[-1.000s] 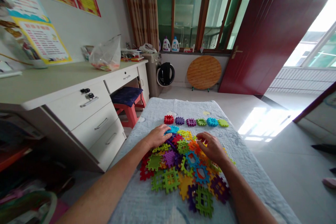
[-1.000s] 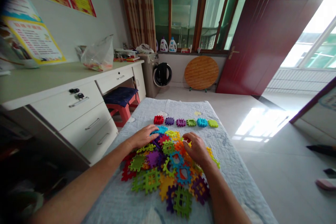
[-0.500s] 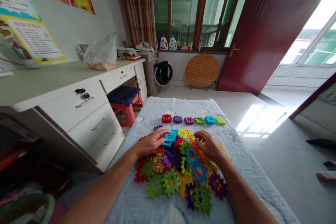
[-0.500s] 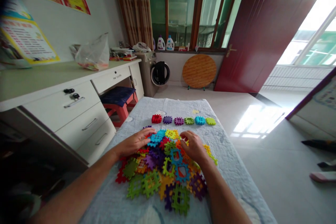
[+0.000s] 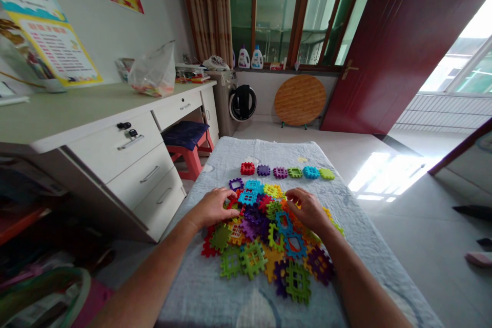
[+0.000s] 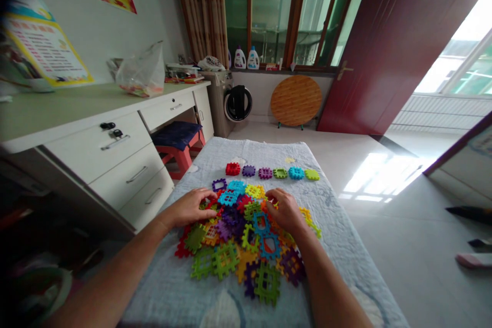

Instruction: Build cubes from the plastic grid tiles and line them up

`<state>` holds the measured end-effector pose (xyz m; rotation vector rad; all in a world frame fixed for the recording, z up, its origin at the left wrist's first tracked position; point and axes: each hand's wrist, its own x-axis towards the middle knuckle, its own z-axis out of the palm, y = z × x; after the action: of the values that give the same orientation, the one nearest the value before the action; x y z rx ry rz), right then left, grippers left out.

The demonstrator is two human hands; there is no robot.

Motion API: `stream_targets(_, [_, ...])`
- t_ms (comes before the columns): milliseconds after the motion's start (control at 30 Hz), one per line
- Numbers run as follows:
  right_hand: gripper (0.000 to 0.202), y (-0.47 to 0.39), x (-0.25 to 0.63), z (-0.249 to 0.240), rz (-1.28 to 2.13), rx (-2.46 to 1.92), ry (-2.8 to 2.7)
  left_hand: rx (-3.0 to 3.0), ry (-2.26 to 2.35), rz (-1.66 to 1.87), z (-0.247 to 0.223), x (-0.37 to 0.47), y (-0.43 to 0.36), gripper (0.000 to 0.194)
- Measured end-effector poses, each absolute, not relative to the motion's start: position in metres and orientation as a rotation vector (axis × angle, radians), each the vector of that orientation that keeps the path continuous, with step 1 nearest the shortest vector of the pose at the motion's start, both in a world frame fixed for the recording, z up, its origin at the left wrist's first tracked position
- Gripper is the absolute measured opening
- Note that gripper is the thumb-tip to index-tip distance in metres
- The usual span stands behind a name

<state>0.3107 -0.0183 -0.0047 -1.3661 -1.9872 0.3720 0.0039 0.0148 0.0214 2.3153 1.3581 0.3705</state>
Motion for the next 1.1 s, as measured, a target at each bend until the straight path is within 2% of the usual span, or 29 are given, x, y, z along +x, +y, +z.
stream_targets(200, [0.018,-0.017,0.311,-0.008,0.381,-1.365,-1.985,2.325,1.28,0.417,0.034,0.01,0.009,0.038])
stream_targets(400, [0.016,-0.018,0.31,-0.006,0.349,-1.365,-1.984,2.046,1.205,0.627,0.032,0.002,0.006,0.019])
stream_targets(667, [0.016,-0.017,0.311,-0.009,0.353,-1.371,-1.985,1.521,1.448,1.189,0.014,-0.038,0.038,0.031])
stream_targets(900, [0.017,-0.017,0.311,-0.01,0.371,-1.381,-1.995,1.548,1.595,1.188,-0.004,-0.038,0.042,0.03])
stream_targets(1100, [0.016,-0.017,0.311,-0.011,0.376,-1.381,-1.99,1.624,1.415,0.922,0.002,-0.037,0.038,0.023])
